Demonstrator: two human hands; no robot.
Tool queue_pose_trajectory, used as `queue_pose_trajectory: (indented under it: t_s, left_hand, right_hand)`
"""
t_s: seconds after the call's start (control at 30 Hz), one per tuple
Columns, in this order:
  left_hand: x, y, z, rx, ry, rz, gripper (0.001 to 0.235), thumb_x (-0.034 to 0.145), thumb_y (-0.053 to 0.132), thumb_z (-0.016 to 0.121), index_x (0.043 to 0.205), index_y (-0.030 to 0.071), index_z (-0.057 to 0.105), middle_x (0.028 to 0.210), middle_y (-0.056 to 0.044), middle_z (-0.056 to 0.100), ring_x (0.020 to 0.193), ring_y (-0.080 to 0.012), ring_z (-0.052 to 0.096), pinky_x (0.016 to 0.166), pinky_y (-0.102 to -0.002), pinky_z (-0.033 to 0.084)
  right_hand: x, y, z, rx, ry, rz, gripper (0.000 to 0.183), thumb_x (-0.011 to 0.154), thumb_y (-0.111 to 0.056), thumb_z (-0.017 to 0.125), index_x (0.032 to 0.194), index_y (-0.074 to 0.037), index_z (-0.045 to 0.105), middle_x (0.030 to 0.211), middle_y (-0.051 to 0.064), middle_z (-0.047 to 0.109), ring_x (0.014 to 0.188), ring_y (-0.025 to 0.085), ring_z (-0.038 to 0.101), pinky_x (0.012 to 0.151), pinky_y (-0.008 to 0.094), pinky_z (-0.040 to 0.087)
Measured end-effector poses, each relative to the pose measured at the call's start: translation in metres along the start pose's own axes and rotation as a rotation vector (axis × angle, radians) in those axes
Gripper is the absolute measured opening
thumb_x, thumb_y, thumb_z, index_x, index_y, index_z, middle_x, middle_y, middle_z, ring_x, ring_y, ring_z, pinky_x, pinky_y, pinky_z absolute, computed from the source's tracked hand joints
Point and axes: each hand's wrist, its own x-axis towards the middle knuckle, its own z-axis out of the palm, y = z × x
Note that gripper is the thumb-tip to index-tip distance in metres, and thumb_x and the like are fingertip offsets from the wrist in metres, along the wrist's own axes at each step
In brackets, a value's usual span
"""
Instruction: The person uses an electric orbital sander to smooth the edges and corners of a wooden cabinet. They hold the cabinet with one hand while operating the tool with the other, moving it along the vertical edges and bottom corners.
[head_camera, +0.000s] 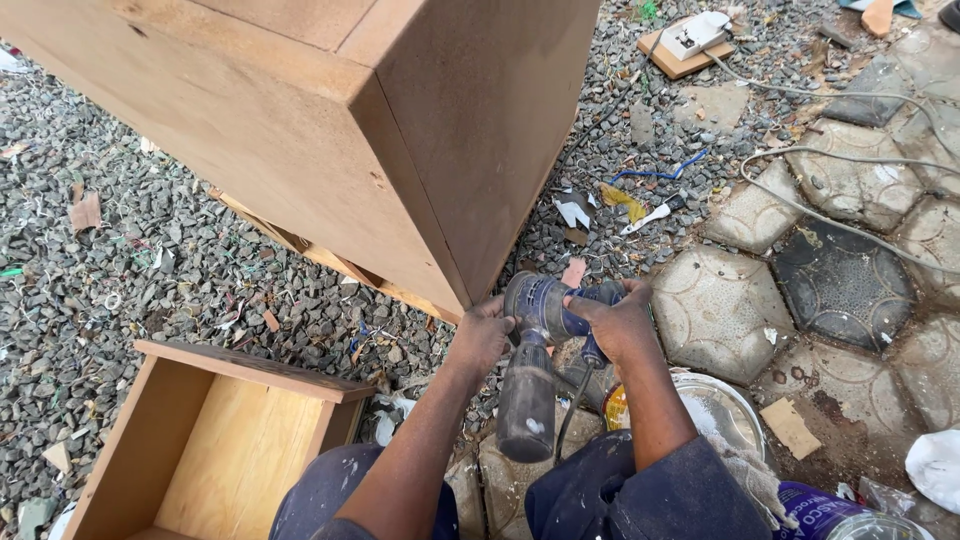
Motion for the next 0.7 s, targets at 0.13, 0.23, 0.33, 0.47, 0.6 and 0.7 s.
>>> queue_pose_trajectory:
  t_s: [0.13, 0.23, 0.33, 0.47, 0.6, 0.7]
  left_hand:
    - [-0.014, 0.010, 0.001, -0.023, 0.000, -0.010, 0.048, 0.091, 0.005, 0.056, 0.137, 0.014, 0.067, 0.102, -0.001, 0.074, 0.090, -0.0119, 0.060, 0.073, -0.027, 0.057]
    - [-0.031, 0.030, 0.005, -0.005, -0.032, -0.026, 0.055, 0.092, 0.007, 0.057, 0.145, 0.018, 0.059, 0.114, 0.002, 0.073, 0.100, -0.0117, 0.059, 0.078, -0.027, 0.054]
    - [-0.039, 0.041, 0.008, 0.026, -0.042, -0.007, 0.059, 0.091, 0.008, 0.057, 0.149, 0.018, 0.055, 0.123, 0.000, 0.071, 0.107, -0.0147, 0.057, 0.084, -0.031, 0.054]
    - [-0.048, 0.045, -0.002, 0.062, -0.075, -0.020, 0.063, 0.092, 0.010, 0.058, 0.154, 0.017, 0.048, 0.131, -0.005, 0.068, 0.109, -0.0170, 0.061, 0.081, -0.029, 0.053]
    - [-0.064, 0.077, -0.032, 0.320, -0.076, -0.090, 0.040, 0.095, 0.018, 0.058, 0.132, 0.015, 0.071, 0.129, -0.017, 0.071, 0.116, -0.0340, 0.070, 0.082, -0.039, 0.058]
    - [0.021, -0.021, -0.072, 0.590, 0.052, -0.076, 0.025, 0.068, 0.028, 0.067, 0.083, 0.019, 0.084, 0.073, -0.009, 0.074, 0.083, -0.0315, 0.073, 0.070, -0.041, 0.054]
  right_hand:
    - [0.002, 0.005, 0.000, -0.003, 0.010, 0.013, 0.083, 0.082, -0.027, 0.085, 0.140, -0.002, 0.032, 0.121, 0.025, 0.050, 0.106, 0.039, 0.060, 0.072, 0.048, 0.054]
    - [0.006, 0.011, 0.001, -0.026, 0.015, 0.008, 0.079, 0.081, -0.030, 0.087, 0.137, -0.002, 0.039, 0.113, 0.025, 0.054, 0.091, 0.039, 0.065, 0.064, 0.042, 0.060]
    - [0.006, 0.010, 0.006, 0.103, 0.082, 0.046, 0.073, 0.081, -0.038, 0.086, 0.132, -0.008, 0.043, 0.104, 0.022, 0.054, 0.068, 0.034, 0.066, 0.044, 0.040, 0.060]
    - [0.020, 0.021, 0.003, 0.139, 0.142, 0.046, 0.072, 0.078, -0.040, 0.086, 0.127, -0.005, 0.047, 0.100, 0.024, 0.054, 0.061, 0.031, 0.061, 0.041, 0.035, 0.054]
    - [0.019, 0.013, 0.002, 0.210, 0.141, 0.059, 0.066, 0.077, -0.034, 0.086, 0.126, -0.011, 0.047, 0.099, 0.024, 0.054, 0.058, 0.027, 0.058, 0.039, 0.032, 0.048]
    - [0.013, 0.002, -0.001, 0.314, 0.118, 0.084, 0.068, 0.081, -0.032, 0.084, 0.132, -0.012, 0.043, 0.098, 0.022, 0.053, 0.059, 0.022, 0.056, 0.041, 0.028, 0.048]
